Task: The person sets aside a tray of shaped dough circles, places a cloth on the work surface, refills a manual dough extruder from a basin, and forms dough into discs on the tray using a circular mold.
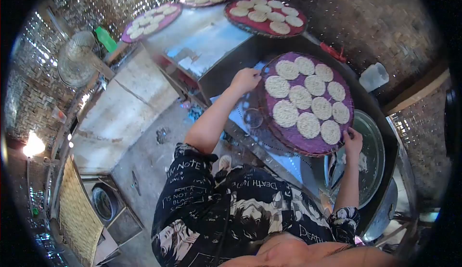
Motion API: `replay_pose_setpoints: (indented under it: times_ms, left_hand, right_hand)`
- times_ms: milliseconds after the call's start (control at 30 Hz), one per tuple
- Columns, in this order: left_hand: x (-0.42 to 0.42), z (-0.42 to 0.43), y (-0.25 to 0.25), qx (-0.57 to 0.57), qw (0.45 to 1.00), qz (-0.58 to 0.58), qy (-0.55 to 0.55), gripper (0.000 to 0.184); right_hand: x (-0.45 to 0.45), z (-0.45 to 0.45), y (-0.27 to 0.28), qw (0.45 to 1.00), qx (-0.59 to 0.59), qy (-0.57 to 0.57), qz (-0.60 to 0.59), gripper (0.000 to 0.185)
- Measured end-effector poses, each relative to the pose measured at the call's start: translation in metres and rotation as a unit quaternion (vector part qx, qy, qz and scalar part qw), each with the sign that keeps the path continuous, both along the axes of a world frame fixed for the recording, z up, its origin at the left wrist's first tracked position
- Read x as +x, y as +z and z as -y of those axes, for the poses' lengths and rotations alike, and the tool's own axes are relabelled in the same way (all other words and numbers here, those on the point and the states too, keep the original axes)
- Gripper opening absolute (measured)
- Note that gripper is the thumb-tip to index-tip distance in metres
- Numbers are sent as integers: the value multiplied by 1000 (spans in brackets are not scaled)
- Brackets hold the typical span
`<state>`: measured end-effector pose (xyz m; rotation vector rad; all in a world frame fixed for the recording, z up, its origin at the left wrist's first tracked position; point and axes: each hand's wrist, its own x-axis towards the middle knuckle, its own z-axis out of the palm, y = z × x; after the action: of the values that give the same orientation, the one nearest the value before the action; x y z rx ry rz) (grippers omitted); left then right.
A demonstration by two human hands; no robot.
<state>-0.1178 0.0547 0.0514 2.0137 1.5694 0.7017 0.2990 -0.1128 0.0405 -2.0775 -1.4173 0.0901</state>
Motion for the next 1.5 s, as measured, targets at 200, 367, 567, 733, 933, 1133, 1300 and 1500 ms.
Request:
replay_pose_setpoints:
  times_ms: [200, 367, 567, 733, 933, 1133, 1300, 1500]
  left_hand:
    - [-10, -14, -8, 24, 996, 59, -63, 29]
    - [-21, -17, -7, 34, 988, 106, -110, 34]
    - [-14, -18, -26, 15, 981, 157, -112, 41]
    - [-11, -6, -33, 23, 976, 184, -111, 43]
    - [-3, 7, -30, 51, 971, 208, -107, 46]
    - [-13, 19, -22, 25, 974, 189, -120, 44]
    - [-7, -12, -36, 39, 972, 180, -143, 37]
    - [3, -50, -19, -1, 986, 111, -125, 30]
  right_hand:
    - [-9, -10, -3, 975, -47, -84, -199, 36]
    - [25, -13, -33, 888, 59, -86, -447, 32]
    - [-10, -10, -12, 872, 68, -119, -471, 30]
    - [-43, 2, 14, 908, -1, -43, -416, 41]
    - [-70, 20, 19, 978, -119, -31, -170, 58]
    - [-74, 18, 14, 981, -125, -109, -99, 56]
    - [-66, 19, 8, 969, -9, -42, -242, 52]
    - [-66, 16, 17, 988, -6, -103, -114, 36]
